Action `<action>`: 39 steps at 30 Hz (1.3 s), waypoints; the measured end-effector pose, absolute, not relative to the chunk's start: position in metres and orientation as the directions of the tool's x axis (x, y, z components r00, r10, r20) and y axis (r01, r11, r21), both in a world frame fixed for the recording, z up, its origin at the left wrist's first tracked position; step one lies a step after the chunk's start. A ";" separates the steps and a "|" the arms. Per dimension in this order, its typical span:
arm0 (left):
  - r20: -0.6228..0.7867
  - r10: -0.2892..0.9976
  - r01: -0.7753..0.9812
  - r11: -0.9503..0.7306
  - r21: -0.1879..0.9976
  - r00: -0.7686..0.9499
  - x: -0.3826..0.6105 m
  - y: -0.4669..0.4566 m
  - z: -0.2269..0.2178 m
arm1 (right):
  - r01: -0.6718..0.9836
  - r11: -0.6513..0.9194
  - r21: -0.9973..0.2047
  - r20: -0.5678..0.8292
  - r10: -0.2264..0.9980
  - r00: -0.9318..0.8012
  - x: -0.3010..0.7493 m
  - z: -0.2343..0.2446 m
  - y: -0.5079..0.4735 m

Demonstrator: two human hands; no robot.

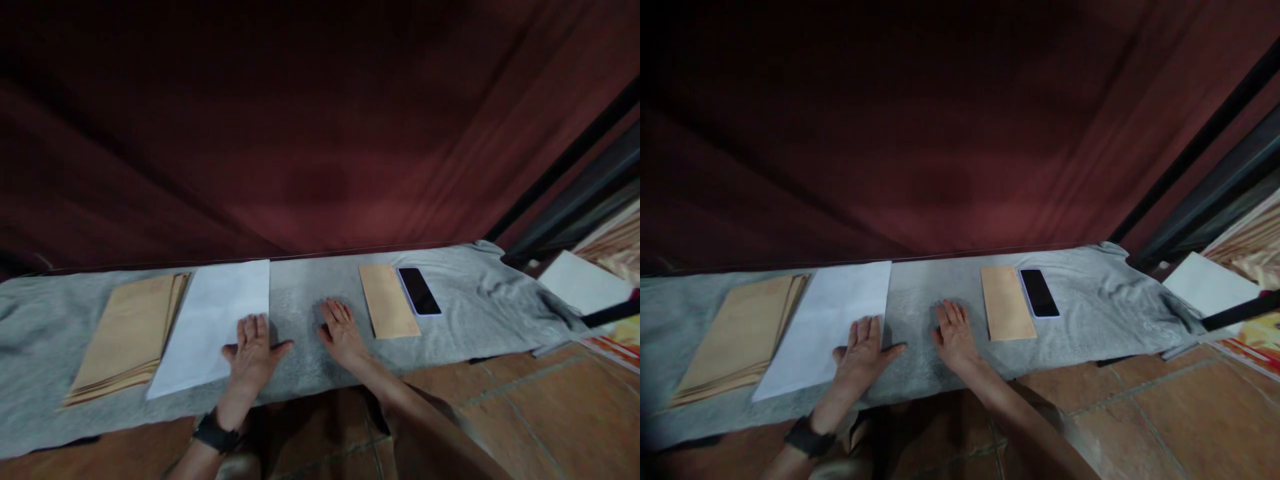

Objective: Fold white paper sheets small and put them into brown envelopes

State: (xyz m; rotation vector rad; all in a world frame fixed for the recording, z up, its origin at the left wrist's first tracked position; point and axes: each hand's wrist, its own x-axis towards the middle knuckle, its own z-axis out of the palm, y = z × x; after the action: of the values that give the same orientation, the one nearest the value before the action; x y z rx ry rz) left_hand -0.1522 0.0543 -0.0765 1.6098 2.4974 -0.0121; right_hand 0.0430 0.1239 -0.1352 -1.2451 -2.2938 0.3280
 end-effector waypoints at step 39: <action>-0.123 0.992 0.930 0.070 0.362 -0.027 -0.232 0.019 -0.069 | 0.616 0.672 -0.411 0.282 0.737 -0.615 -0.033 -0.127 0.132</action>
State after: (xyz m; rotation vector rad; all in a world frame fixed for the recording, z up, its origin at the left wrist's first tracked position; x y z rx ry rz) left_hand -0.2318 0.0193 -0.0692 1.9176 2.0172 0.2566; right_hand -0.0333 0.1320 -0.1272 -1.0548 -2.4585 0.3816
